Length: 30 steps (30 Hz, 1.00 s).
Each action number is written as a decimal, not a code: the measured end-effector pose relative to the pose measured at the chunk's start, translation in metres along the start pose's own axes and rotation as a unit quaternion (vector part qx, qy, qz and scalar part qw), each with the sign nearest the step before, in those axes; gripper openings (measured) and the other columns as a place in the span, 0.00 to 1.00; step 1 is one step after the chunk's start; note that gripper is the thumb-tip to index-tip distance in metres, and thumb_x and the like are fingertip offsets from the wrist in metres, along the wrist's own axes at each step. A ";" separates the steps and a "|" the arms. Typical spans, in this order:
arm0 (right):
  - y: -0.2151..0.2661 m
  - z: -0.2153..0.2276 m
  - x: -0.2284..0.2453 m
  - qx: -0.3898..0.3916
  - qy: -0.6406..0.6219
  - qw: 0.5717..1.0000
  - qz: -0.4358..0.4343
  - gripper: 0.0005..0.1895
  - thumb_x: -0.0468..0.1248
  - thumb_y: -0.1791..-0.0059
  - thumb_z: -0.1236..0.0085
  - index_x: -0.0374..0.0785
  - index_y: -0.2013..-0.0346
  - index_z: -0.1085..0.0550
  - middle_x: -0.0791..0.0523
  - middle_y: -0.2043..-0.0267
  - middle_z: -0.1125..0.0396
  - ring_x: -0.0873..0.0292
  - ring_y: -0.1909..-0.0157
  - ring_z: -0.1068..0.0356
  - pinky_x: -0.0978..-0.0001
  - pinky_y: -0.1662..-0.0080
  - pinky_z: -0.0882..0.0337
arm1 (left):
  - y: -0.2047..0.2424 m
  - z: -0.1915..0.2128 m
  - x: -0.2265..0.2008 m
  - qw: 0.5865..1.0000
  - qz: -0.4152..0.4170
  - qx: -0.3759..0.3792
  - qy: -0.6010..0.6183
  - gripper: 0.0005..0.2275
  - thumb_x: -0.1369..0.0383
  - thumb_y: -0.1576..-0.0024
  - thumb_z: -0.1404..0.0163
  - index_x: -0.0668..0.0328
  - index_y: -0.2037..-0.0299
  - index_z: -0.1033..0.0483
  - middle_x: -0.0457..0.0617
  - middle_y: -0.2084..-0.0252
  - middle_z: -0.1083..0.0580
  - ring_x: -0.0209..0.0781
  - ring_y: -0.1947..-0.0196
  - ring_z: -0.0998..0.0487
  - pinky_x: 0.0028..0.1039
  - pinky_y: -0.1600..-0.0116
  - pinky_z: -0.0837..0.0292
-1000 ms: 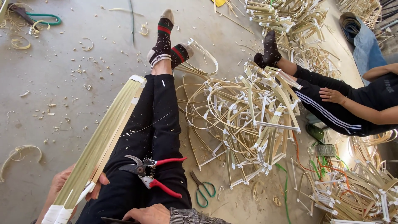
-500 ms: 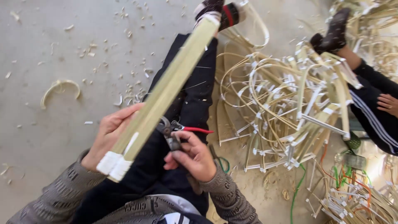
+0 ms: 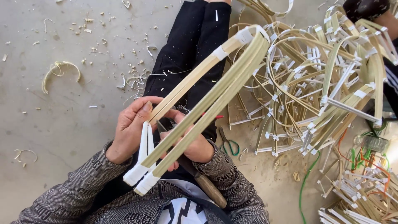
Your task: Cutting and assembling bamboo strips for furniture manufacturing.
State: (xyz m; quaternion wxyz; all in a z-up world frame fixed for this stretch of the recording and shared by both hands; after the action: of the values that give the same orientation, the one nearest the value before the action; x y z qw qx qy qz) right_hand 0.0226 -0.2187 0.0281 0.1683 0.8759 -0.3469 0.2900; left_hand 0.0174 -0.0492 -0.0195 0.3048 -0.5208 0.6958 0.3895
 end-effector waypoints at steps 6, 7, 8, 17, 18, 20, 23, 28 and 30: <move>0.003 0.045 -0.022 -0.114 0.256 0.957 -0.079 0.28 0.31 0.42 0.48 0.26 0.30 0.46 0.54 0.65 0.29 0.61 0.67 0.26 0.72 0.64 0.25 | 0.004 -0.002 0.003 0.999 -0.013 -0.036 -0.025 0.13 0.66 0.31 0.62 0.66 0.47 0.26 0.39 0.71 0.27 0.22 0.77 0.35 0.15 0.73 0.39; 0.002 0.050 -0.017 -0.125 0.204 0.966 -0.095 0.29 0.30 0.44 0.48 0.26 0.31 0.46 0.54 0.67 0.30 0.60 0.69 0.27 0.71 0.66 0.24 | 0.006 -0.001 0.004 0.999 -0.021 -0.040 -0.024 0.13 0.67 0.30 0.61 0.67 0.46 0.26 0.39 0.72 0.28 0.22 0.77 0.35 0.14 0.72 0.40; 0.001 0.056 -0.012 -0.136 0.152 0.973 -0.110 0.29 0.29 0.45 0.49 0.25 0.32 0.46 0.55 0.68 0.31 0.60 0.71 0.27 0.70 0.68 0.23 | 0.007 0.000 0.005 0.998 -0.030 -0.045 -0.024 0.13 0.67 0.29 0.61 0.67 0.46 0.26 0.39 0.72 0.29 0.22 0.77 0.36 0.14 0.72 0.41; 0.007 0.028 0.001 -0.119 0.069 0.974 -0.179 0.26 0.33 0.44 0.46 0.29 0.35 0.45 0.54 0.73 0.31 0.62 0.76 0.30 0.74 0.74 0.30 | 0.013 0.002 0.004 0.996 -0.034 -0.053 -0.069 0.13 0.67 0.29 0.61 0.67 0.45 0.25 0.38 0.74 0.30 0.22 0.77 0.36 0.15 0.72 0.43; 0.007 0.036 0.002 -0.120 0.067 0.974 -0.180 0.26 0.33 0.44 0.46 0.29 0.35 0.45 0.54 0.73 0.31 0.62 0.76 0.30 0.74 0.74 0.30 | 0.017 0.004 0.005 0.996 -0.033 -0.054 -0.069 0.13 0.67 0.29 0.61 0.67 0.45 0.25 0.38 0.74 0.30 0.22 0.77 0.36 0.15 0.72 0.43; 0.007 0.055 0.011 -0.166 0.109 0.977 -0.084 0.25 0.35 0.43 0.48 0.28 0.36 0.45 0.54 0.73 0.30 0.62 0.79 0.30 0.74 0.76 0.29 | 0.018 0.006 0.006 0.995 -0.032 -0.050 -0.075 0.13 0.67 0.29 0.60 0.67 0.45 0.25 0.38 0.76 0.32 0.22 0.78 0.37 0.15 0.73 0.43; 0.008 0.033 -0.002 -0.093 0.127 0.983 -0.099 0.27 0.35 0.43 0.48 0.34 0.33 0.47 0.54 0.72 0.29 0.61 0.75 0.28 0.71 0.71 0.25 | 0.016 0.001 0.002 0.996 -0.031 -0.051 -0.069 0.13 0.66 0.29 0.60 0.67 0.46 0.25 0.37 0.75 0.31 0.22 0.78 0.36 0.15 0.72 0.42; 0.008 0.020 -0.007 -0.099 0.055 0.975 -0.189 0.32 0.34 0.44 0.48 0.37 0.28 0.49 0.56 0.72 0.30 0.64 0.76 0.30 0.76 0.74 0.30 | 0.021 0.001 0.000 0.996 -0.028 -0.047 -0.069 0.13 0.66 0.29 0.60 0.68 0.46 0.25 0.38 0.73 0.30 0.22 0.76 0.36 0.14 0.71 0.42; 0.009 0.036 -0.002 -0.103 0.063 0.975 -0.184 0.31 0.35 0.44 0.48 0.35 0.29 0.49 0.55 0.72 0.29 0.64 0.76 0.30 0.76 0.74 0.30 | 0.017 0.001 -0.002 0.997 -0.026 -0.035 -0.066 0.13 0.66 0.29 0.60 0.68 0.46 0.25 0.38 0.74 0.30 0.22 0.77 0.37 0.14 0.72 0.43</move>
State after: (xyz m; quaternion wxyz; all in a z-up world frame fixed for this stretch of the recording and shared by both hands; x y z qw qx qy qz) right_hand 0.0287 -0.2419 -0.0001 0.3293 0.8828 -0.1963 0.2716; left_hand 0.0015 -0.0450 -0.0148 0.3421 -0.5223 0.6462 0.4389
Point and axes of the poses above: each hand's wrist, its own y-axis away from the middle knuckle, its own z-axis out of the back of the hand, x = y × z, the point moved 2 cm from there along -y, towards the middle knuckle
